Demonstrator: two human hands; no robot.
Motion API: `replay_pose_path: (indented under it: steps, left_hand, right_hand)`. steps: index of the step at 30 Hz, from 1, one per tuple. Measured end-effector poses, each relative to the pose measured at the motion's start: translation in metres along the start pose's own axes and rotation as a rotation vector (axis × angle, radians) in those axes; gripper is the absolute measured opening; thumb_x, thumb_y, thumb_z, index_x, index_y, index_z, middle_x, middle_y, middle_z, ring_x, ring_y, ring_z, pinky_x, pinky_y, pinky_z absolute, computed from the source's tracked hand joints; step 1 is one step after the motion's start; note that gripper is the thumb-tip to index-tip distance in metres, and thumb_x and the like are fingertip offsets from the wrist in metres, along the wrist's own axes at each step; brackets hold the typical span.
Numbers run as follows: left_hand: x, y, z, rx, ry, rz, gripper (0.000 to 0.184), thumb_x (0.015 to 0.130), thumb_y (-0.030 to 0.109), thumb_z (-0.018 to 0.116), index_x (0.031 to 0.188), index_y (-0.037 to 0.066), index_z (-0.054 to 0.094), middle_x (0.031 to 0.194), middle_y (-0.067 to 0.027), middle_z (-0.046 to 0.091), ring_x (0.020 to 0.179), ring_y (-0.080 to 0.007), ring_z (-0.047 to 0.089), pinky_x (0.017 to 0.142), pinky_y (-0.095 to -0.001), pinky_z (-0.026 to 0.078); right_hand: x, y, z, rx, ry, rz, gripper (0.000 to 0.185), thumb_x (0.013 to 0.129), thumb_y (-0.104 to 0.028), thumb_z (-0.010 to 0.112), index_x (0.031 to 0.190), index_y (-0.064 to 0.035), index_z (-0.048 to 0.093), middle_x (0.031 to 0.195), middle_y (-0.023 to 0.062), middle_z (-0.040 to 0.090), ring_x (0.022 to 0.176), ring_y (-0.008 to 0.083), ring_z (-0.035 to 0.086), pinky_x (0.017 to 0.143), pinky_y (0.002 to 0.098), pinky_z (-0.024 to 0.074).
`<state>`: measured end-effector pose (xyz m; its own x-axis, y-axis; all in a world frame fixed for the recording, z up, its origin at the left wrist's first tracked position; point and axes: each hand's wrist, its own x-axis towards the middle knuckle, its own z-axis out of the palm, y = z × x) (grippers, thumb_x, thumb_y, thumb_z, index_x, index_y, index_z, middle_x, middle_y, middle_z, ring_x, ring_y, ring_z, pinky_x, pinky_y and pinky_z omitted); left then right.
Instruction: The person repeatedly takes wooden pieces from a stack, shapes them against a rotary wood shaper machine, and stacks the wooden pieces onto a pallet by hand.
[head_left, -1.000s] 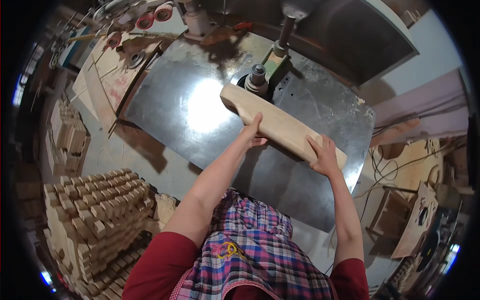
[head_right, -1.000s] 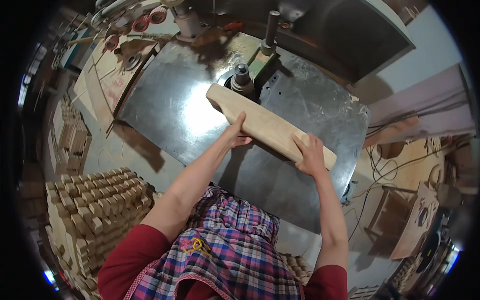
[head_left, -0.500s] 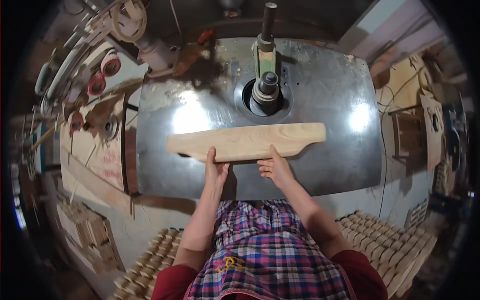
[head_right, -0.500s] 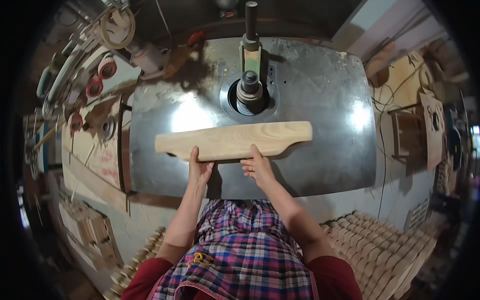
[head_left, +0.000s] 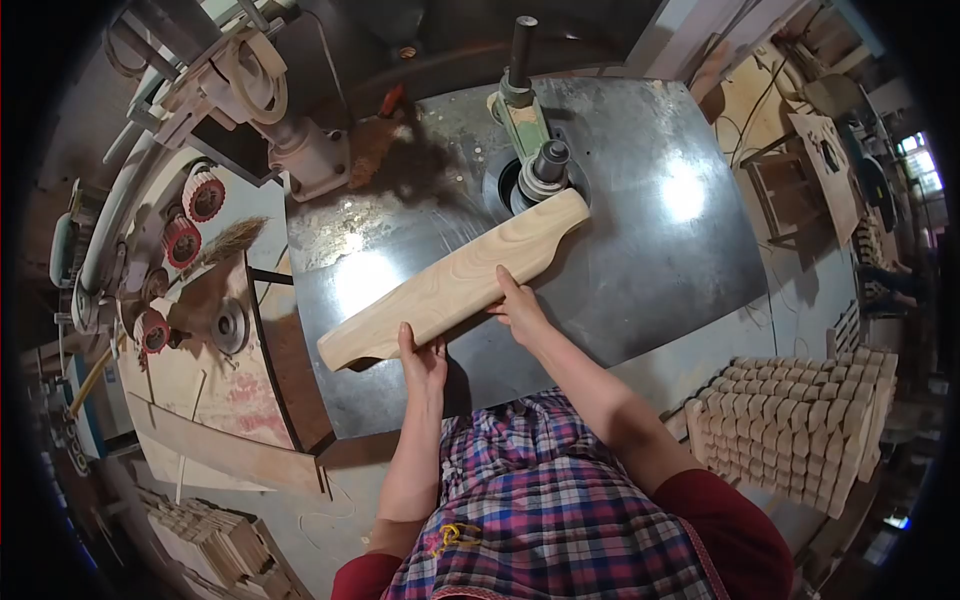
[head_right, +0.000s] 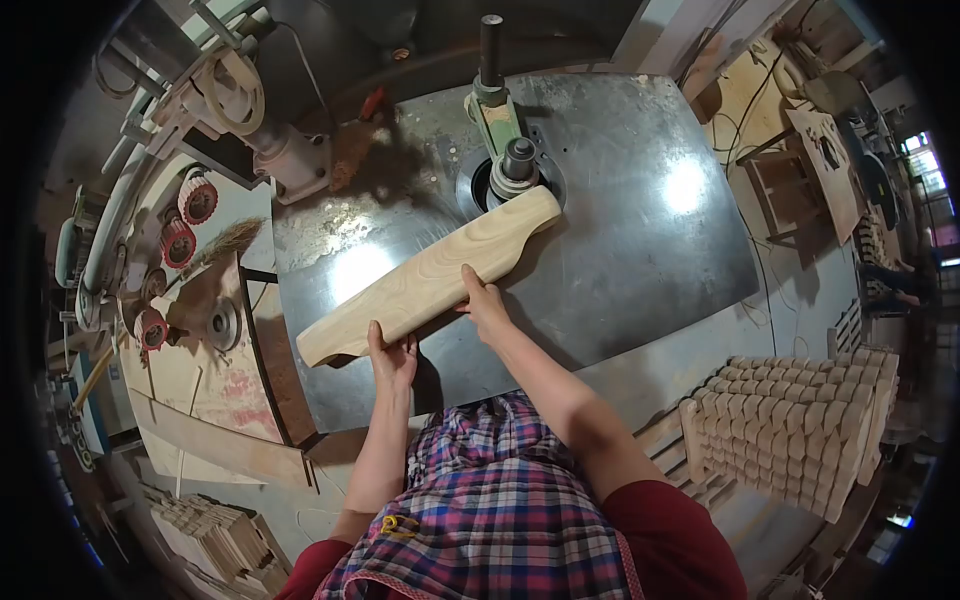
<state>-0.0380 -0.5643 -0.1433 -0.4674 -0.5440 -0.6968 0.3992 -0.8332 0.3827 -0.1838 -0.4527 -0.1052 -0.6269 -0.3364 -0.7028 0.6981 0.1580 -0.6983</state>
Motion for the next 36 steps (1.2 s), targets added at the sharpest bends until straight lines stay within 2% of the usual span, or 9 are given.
replay_pose_path:
  steps: [4, 10, 15, 20, 25, 29, 36]
  left_hand:
    - [-0.003, 0.019, -0.012, -0.001, 0.027, 0.041, 0.047, 0.074, 0.034, 0.073, 0.109, 0.009, 0.054, 0.104, -0.0063, 0.057, 0.090, -0.0181, 0.056, 0.082, -0.0282, 0.044]
    - [-0.007, 0.037, -0.026, -0.028, 0.028, 0.042, 0.044, 0.078, 0.030, 0.070, 0.110, 0.005, 0.053, 0.105, -0.0073, 0.057, 0.093, -0.0197, 0.058, 0.084, -0.0263, 0.045]
    - [-0.007, 0.050, -0.033, -0.011, 0.045, 0.065, 0.046, 0.076, 0.034, 0.070, 0.109, 0.008, 0.054, 0.105, -0.0063, 0.057, 0.095, -0.0197, 0.056, 0.083, -0.0298, 0.045]
    - [-0.010, 0.055, -0.026, 0.023, 0.074, 0.003, 0.044, 0.074, 0.041, 0.071, 0.104, 0.012, 0.058, 0.100, -0.0049, 0.059, 0.087, -0.0171, 0.057, 0.080, -0.0304, 0.043]
    - [-0.007, 0.060, -0.025, 0.059, 0.098, -0.033, 0.044, 0.073, 0.044, 0.071, 0.102, 0.014, 0.059, 0.102, -0.0043, 0.059, 0.089, -0.0160, 0.056, 0.075, -0.0312, 0.040]
    - [-0.006, 0.061, -0.022, 0.079, 0.072, -0.027, 0.045, 0.072, 0.044, 0.072, 0.102, 0.015, 0.059, 0.103, -0.0047, 0.059, 0.094, -0.0152, 0.054, 0.074, -0.0322, 0.037]
    - [-0.003, 0.059, -0.024, 0.091, 0.068, -0.060, 0.046, 0.072, 0.044, 0.072, 0.104, 0.015, 0.058, 0.107, -0.0043, 0.057, 0.101, -0.0150, 0.052, 0.077, -0.0341, 0.034]
  right_hand:
    - [-0.009, 0.013, 0.020, 0.041, -0.049, -0.029, 0.068, 0.085, -0.056, 0.049, 0.107, 0.0079, 0.052, 0.093, 0.0173, 0.058, 0.079, 0.0233, 0.058, 0.075, 0.0325, 0.0420]
    - [-0.018, 0.017, 0.037, 0.030, -0.088, -0.053, 0.066, 0.086, -0.051, 0.050, 0.109, 0.0107, 0.051, 0.097, 0.0186, 0.058, 0.080, 0.0236, 0.059, 0.072, 0.0310, 0.0449]
    - [-0.005, 0.029, 0.051, 0.058, -0.113, -0.032, 0.061, 0.089, -0.044, 0.051, 0.108, 0.0137, 0.050, 0.098, 0.0190, 0.058, 0.079, 0.0220, 0.059, 0.068, 0.0272, 0.0480]
    - [0.001, 0.015, 0.057, -0.005, -0.150, -0.044, 0.057, 0.090, -0.038, 0.052, 0.108, 0.0161, 0.050, 0.097, 0.0190, 0.058, 0.079, 0.0199, 0.058, 0.064, 0.0238, 0.0498]
    - [0.014, 0.016, 0.064, -0.077, -0.100, -0.084, 0.056, 0.090, -0.038, 0.052, 0.105, 0.0161, 0.052, 0.094, 0.0189, 0.058, 0.077, 0.0183, 0.058, 0.061, 0.0248, 0.0502]
    - [0.015, 0.010, 0.064, -0.030, -0.193, -0.122, 0.055, 0.090, -0.038, 0.052, 0.101, 0.0156, 0.055, 0.090, 0.0186, 0.059, 0.074, 0.0169, 0.057, 0.058, 0.0245, 0.0494]
    - [0.020, 0.008, 0.065, -0.004, -0.169, -0.138, 0.053, 0.089, -0.038, 0.052, 0.094, 0.0143, 0.058, 0.084, 0.0175, 0.060, 0.067, 0.0188, 0.057, 0.058, 0.0272, 0.0506]
